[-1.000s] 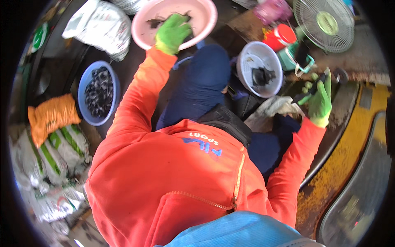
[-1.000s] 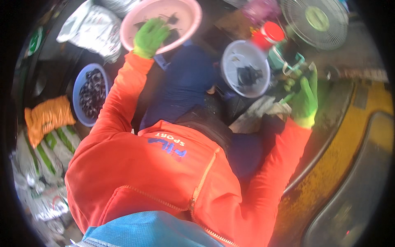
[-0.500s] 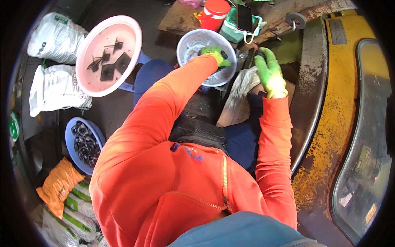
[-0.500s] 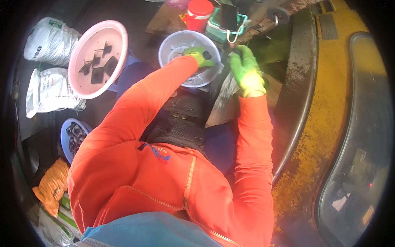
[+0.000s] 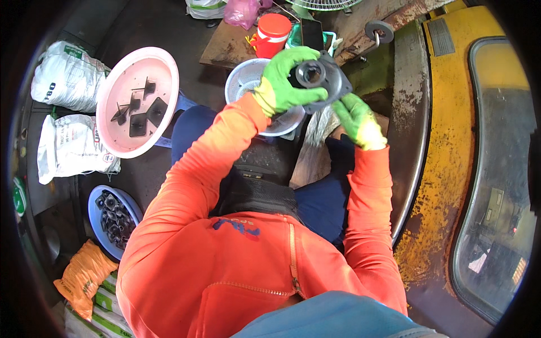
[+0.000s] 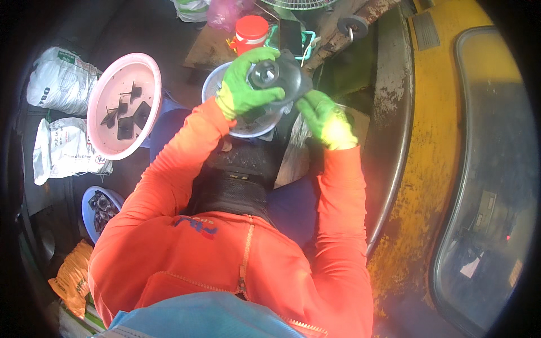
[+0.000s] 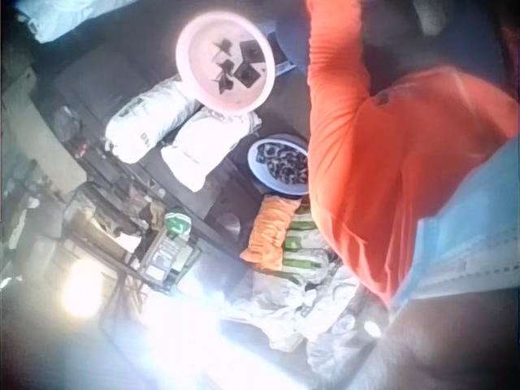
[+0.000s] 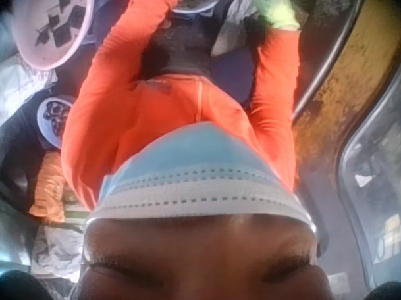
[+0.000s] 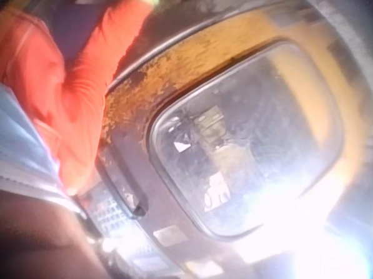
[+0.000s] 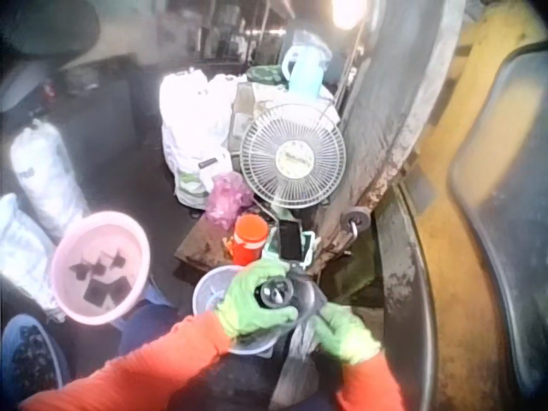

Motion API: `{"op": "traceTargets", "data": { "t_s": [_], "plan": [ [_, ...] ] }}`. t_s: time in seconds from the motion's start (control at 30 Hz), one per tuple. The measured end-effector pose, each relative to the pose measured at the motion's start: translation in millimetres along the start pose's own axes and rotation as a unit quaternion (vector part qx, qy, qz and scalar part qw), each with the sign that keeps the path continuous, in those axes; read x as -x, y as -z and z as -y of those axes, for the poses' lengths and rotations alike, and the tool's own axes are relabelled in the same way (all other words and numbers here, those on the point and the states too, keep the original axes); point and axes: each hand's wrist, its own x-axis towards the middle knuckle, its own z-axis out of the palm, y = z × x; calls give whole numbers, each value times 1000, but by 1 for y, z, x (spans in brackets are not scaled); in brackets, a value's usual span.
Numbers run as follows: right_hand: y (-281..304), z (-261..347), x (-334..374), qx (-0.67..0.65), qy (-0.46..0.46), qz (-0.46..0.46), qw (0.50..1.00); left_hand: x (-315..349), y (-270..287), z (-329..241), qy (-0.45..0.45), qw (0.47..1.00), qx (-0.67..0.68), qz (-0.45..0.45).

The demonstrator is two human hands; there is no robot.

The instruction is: The person sits and repeatedly rubs small black plastic parts with a green cloth, then places them into a pink basin. The person handles the parts one at a time, wiping each surface before moving to the next.

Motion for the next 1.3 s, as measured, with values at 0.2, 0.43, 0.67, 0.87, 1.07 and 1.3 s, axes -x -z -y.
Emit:
{"op": "traceTargets", "data": {
  "t_s": [0.2,0.43,0.67,0.87,1.07,1.3],
  "plan": [
    [-71,2,-11,-359,189,-159,900,12,-8,-59,133,983,127,-26],
    [-67,38,-19,-162,120,-178,963,13,-15,-74,152,976,144,-68],
    [-61,65,-11,-159,158,-71,972,15,6,-72,107,987,120,19],
    [-66,46,7,-368,47,97,923,7,23,-64,101,952,225,182],
    [-78,28,20,-484,-9,162,860,7,18,-46,61,859,402,313],
    [-59,50,-15,-67,218,-110,967,-22,43,-35,2,951,104,290]
  ]
}}
